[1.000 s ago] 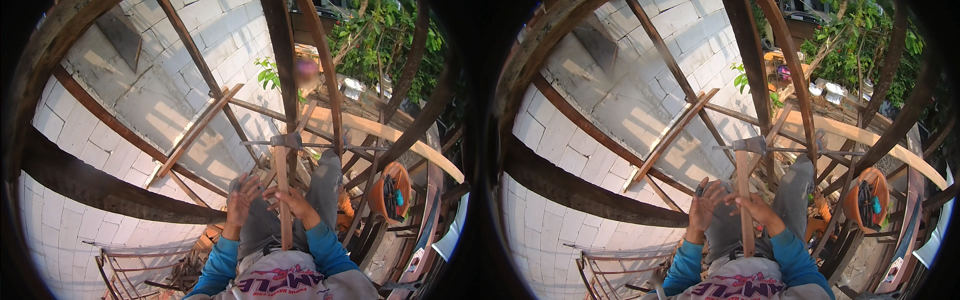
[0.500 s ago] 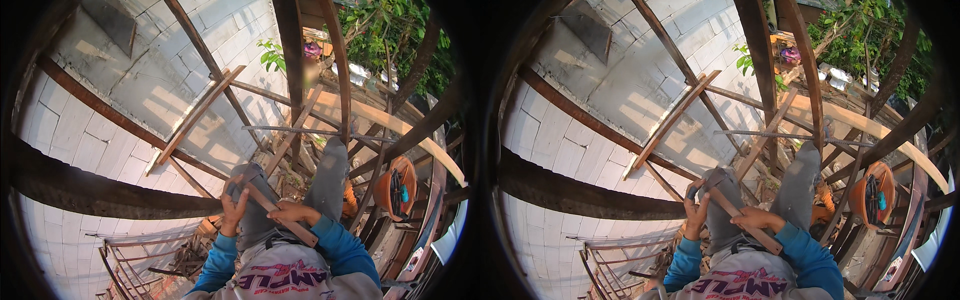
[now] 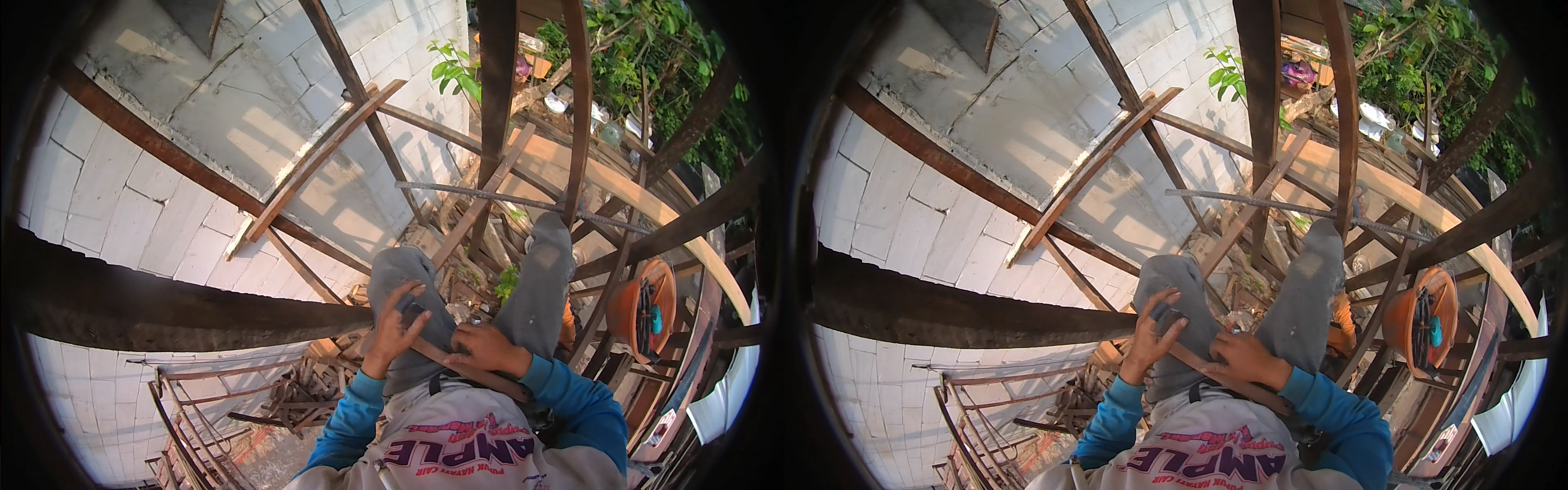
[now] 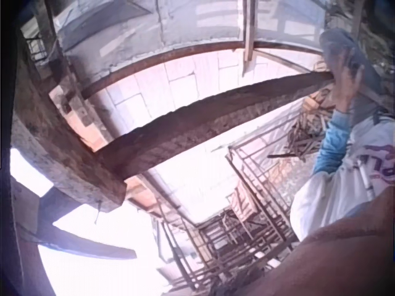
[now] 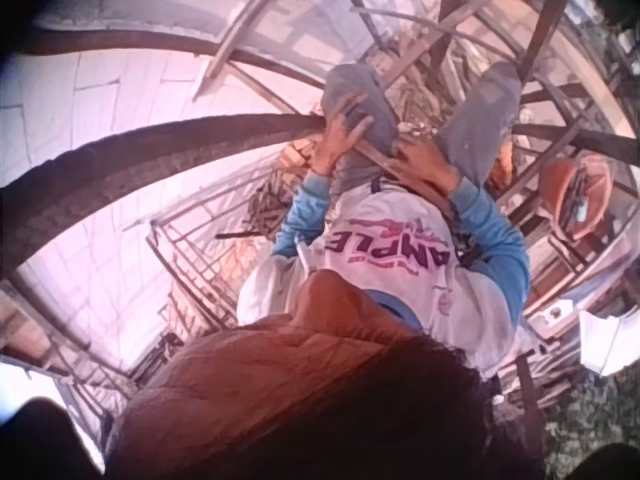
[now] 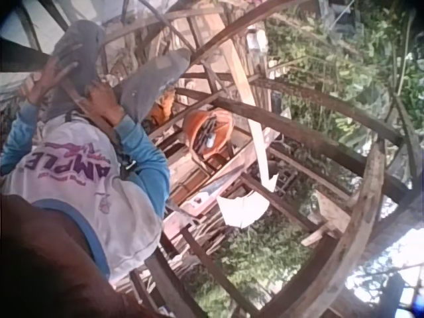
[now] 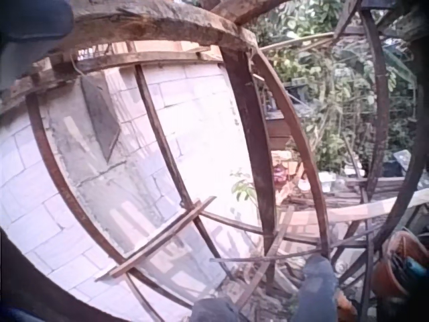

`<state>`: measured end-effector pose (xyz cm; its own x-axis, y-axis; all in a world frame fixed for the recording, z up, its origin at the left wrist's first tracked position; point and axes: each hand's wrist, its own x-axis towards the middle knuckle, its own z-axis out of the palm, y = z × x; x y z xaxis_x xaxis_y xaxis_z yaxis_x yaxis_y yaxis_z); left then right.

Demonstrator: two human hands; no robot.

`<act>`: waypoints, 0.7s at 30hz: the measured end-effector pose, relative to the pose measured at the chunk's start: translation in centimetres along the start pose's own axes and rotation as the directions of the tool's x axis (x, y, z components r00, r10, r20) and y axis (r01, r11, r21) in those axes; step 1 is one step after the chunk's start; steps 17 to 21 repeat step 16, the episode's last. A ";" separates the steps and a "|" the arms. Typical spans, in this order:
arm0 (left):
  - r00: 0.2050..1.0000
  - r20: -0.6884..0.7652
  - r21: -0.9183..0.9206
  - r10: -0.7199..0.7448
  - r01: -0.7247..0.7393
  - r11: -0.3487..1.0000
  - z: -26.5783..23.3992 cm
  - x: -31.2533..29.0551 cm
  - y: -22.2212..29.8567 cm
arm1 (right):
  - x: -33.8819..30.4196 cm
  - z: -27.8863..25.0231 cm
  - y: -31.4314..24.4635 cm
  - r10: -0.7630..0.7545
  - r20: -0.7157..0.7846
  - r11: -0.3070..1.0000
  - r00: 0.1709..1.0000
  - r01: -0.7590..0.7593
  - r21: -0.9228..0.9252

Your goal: The person handles a wooden pole, uses a tape measure and a pencil to mark a point on a wooden beam, and then uses the head of an axe to hammer a piece of wood into the structure.

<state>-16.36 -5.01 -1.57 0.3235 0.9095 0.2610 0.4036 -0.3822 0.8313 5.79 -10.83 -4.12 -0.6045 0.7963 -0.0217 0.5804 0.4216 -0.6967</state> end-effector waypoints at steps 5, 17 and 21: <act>0.925 0.315 -0.499 -0.212 0.351 0.792 1.2 -0.1 0.6 | 1.8 -4.8 -2.9 -0.314 -0.062 0.948 0.948 0.316 0.038; 0.735 0.641 -0.463 -0.222 0.600 0.652 1.3 1.4 0.1 | 2.8 -5.1 -2.7 -0.294 0.224 0.955 0.929 0.295 0.027; 0.735 0.641 -0.463 -0.222 0.600 0.652 1.3 1.4 0.1 | 2.8 -5.1 -2.7 -0.294 0.224 0.955 0.929 0.295 0.027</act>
